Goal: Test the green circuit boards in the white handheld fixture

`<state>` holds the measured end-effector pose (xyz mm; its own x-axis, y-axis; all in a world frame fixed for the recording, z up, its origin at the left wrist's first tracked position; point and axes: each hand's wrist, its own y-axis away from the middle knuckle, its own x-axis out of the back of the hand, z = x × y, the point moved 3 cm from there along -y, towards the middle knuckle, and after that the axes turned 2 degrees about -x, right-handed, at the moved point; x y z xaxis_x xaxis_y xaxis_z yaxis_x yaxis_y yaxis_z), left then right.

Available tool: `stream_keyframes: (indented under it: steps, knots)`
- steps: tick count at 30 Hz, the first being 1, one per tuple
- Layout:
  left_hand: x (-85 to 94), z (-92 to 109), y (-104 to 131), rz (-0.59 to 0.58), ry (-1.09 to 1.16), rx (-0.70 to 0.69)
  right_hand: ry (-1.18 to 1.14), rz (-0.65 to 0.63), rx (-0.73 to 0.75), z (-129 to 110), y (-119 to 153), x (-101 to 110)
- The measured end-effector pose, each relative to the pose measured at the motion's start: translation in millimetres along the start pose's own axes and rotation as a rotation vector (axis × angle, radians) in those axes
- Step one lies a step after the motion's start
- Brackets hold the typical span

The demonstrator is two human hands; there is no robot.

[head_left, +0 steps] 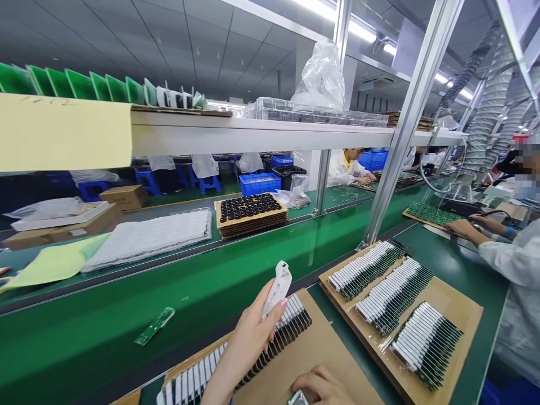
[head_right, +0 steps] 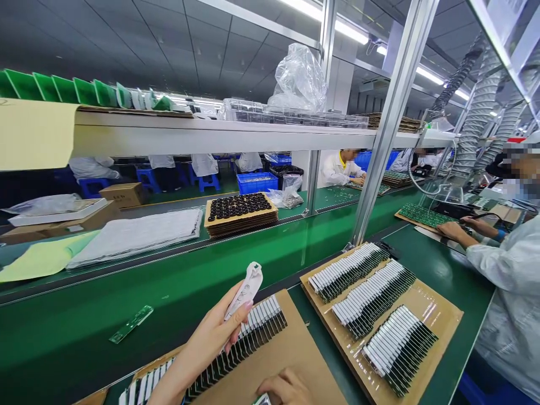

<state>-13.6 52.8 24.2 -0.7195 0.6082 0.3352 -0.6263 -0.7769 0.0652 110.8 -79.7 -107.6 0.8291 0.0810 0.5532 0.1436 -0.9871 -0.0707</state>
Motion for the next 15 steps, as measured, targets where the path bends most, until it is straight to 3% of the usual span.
stream_keyframes:
  steps: [3, 7, 10, 15]
  knots:
    - [-0.4, 1.5, -0.1, 0.011, 0.039, -0.014, -0.073, 0.083, 0.068, -10.9, -13.6, 17.0]
    - [-4.9, 2.2, -2.7, -0.013, 0.127, -0.015, -0.093, 0.443, -0.155, -2.6, -51.6, 61.2]
    - [-9.6, 2.4, -4.9, -0.062, 0.243, 0.002, -0.091, 0.422, -0.26, 13.7, -87.0, 79.4]
    - [-14.9, 6.1, -6.0, -0.12, 0.402, 0.016, -0.146, 0.311, -0.206, 27.4, -111.3, 83.5]
